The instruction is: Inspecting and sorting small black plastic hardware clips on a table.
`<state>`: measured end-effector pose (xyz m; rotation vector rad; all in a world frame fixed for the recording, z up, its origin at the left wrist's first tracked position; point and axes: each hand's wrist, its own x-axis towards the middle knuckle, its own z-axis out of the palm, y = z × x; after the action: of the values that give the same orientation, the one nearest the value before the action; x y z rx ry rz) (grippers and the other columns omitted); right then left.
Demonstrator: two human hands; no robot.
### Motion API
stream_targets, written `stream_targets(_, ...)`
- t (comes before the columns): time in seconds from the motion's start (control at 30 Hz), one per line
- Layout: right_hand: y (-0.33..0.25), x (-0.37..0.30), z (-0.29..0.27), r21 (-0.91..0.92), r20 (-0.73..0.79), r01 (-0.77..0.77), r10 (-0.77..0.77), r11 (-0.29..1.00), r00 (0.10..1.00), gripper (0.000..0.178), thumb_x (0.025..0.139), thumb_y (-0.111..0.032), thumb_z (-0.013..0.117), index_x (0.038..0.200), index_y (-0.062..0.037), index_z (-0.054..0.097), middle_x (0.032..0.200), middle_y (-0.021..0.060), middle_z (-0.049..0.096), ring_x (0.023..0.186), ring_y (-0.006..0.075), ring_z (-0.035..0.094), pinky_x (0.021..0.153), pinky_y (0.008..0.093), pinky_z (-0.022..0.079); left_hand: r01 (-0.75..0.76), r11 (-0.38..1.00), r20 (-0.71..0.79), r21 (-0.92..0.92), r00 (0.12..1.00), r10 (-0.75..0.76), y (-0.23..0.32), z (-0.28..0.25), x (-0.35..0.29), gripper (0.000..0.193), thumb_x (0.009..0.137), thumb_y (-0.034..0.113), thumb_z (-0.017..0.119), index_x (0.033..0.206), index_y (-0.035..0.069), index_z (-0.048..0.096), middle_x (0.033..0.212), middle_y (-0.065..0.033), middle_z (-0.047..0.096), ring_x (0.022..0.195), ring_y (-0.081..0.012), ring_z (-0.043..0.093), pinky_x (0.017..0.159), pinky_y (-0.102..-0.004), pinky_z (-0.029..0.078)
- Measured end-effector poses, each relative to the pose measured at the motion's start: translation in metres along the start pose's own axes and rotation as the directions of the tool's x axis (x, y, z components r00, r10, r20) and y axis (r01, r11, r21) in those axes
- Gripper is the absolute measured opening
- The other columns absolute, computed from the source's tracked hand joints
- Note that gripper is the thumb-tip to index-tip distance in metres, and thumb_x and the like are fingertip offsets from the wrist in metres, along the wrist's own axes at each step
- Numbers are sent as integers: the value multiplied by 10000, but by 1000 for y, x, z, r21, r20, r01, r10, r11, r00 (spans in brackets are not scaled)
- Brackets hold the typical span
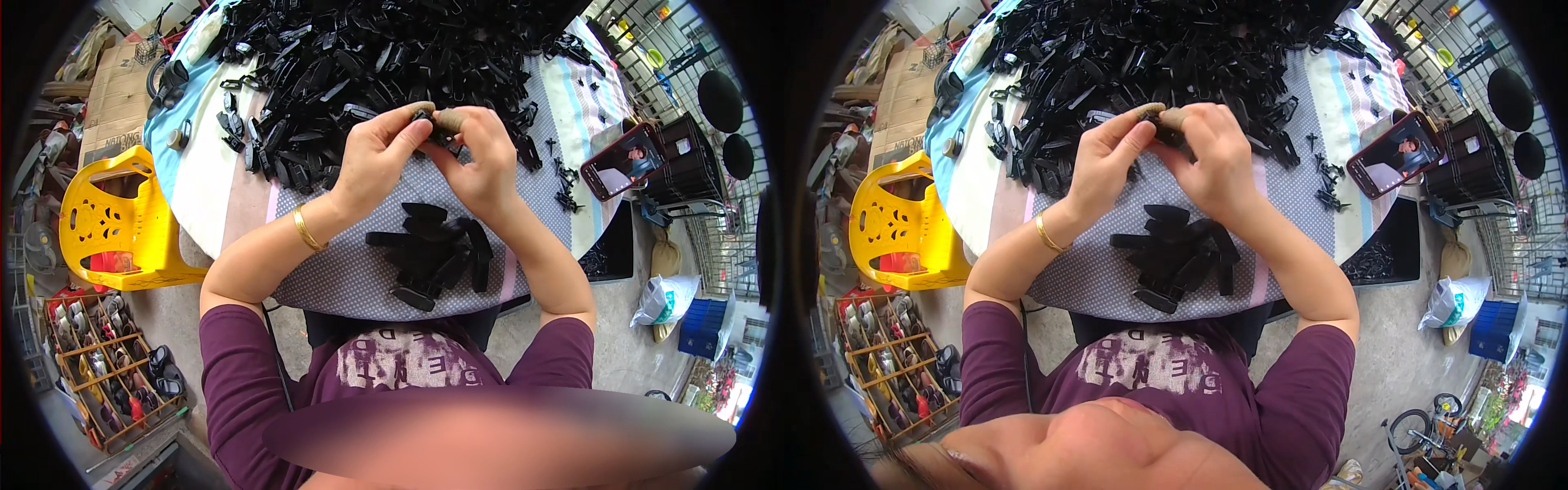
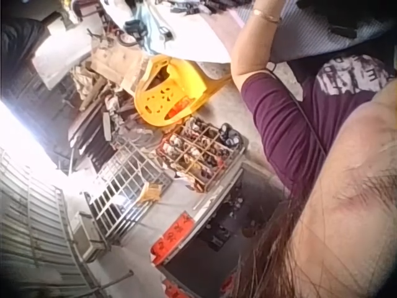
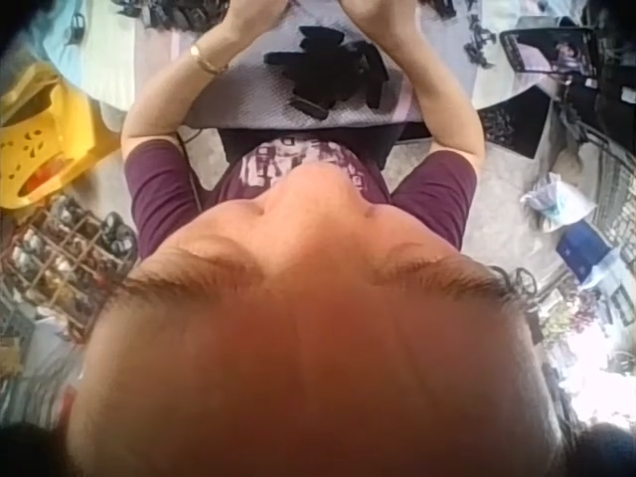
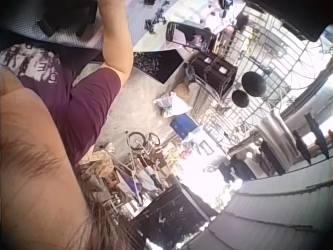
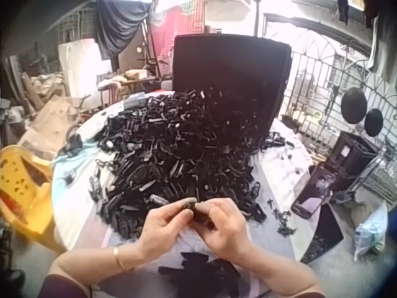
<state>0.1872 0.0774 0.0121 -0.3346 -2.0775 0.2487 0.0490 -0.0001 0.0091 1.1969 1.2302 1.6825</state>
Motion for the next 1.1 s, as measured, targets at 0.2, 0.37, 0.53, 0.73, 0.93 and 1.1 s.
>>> stream_targets(0.2,9,2,-11,395,603,-674,376,625,703,358,775,-181,736,1038,10,589,960,62,616,838,97,585,696,220,495,-206,923,156,324,974,162,9,-18,9,270,917,87,540,1154,-32,587,877,-33,615,849,-92,559,759,-216,461)
stream_targets(0.37,9,3,-14,445,601,-672,360,592,714,265,805,-173,713,967,21,632,819,31,634,724,66,579,662,203,484,-417,785,291,458,905,311,23,-23,12,225,871,85,587,1058,-31,636,821,-58,577,773,-129,537,671,-227,440)
stream_targets(0.53,3,0,-13,354,519,-517,296,780,802,209,788,-154,723,879,23,663,716,43,630,642,64,566,562,209,446,-360,822,301,441,922,242,26,-24,11,200,851,87,607,1006,-28,661,810,-60,581,752,-142,530,649,-242,437)
stream_targets(0.73,21,16,-28,80,638,-393,256,916,726,308,722,-126,749,979,7,643,710,49,620,607,81,568,555,223,454,-566,594,346,571,823,451,19,-14,8,218,771,107,685,951,-12,657,760,-79,618,766,-206,551,679,-298,473)
stream_targets(0.93,24,3,-23,-338,529,-237,392,911,752,248,767,-252,664,911,-51,644,781,122,648,698,263,642,619,348,502,-560,558,397,613,828,396,17,-9,3,312,662,193,773,904,23,674,738,-79,602,740,-226,555,645,-308,473)
stream_targets(1.1,17,-12,-8,-447,525,-153,397,881,753,176,738,-220,651,798,-61,603,781,107,616,718,295,628,631,402,497,-382,704,627,599,770,-116,13,-5,-7,256,732,268,734,843,47,670,732,-99,606,730,-245,589,641,-340,468)
